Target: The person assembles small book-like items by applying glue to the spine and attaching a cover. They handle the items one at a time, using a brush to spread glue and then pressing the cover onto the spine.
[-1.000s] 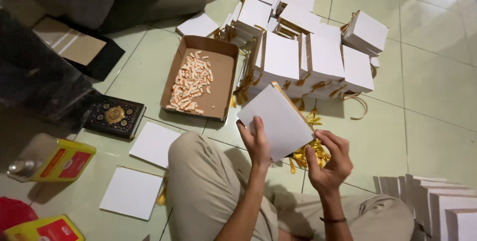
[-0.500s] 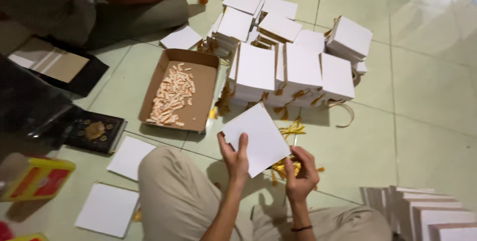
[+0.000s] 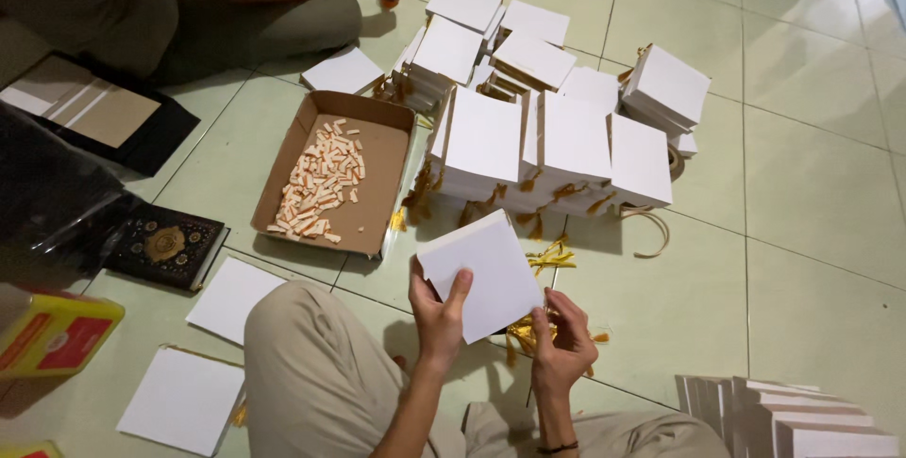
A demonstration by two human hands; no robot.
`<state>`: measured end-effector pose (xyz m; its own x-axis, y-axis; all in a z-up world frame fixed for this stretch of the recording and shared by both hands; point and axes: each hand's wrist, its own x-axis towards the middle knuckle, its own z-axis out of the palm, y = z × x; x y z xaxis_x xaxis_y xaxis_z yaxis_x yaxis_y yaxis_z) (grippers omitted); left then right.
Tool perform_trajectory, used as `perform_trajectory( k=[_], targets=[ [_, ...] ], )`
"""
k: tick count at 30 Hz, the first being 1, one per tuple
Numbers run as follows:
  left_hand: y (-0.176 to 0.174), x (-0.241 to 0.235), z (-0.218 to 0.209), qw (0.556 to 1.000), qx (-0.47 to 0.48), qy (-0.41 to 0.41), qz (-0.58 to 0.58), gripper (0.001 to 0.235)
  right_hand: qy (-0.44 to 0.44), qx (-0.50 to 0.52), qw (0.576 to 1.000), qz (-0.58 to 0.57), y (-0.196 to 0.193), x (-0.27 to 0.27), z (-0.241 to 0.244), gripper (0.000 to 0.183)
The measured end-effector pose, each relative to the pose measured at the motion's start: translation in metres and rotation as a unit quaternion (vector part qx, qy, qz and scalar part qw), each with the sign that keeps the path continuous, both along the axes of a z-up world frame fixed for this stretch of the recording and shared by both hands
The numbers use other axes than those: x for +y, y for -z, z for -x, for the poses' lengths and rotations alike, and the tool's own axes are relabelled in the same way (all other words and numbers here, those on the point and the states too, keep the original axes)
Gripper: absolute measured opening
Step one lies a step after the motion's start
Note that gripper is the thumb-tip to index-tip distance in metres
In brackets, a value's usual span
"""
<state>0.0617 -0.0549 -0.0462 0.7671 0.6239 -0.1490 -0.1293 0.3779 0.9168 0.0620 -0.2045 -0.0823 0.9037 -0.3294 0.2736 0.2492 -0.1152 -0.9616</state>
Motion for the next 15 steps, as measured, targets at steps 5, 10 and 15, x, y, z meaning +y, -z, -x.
perform_trajectory(
  k=[5,10,15],
  targets=[
    [-0.007,-0.006,0.003,0.998,0.024,-0.052,-0.011,0.047,-0.018,-0.011,1.000,0.006,0.005,-0.001,-0.001,0.025],
    [-0.005,-0.001,0.002,0.997,0.008,-0.065,-0.026,0.047,-0.025,-0.016,0.999,-0.014,0.008,0.002,-0.001,0.026],
    [0.001,0.001,-0.001,0.999,-0.003,-0.048,-0.002,0.044,-0.030,-0.005,0.999,-0.019,0.005,0.006,0.001,0.025]
  ],
)
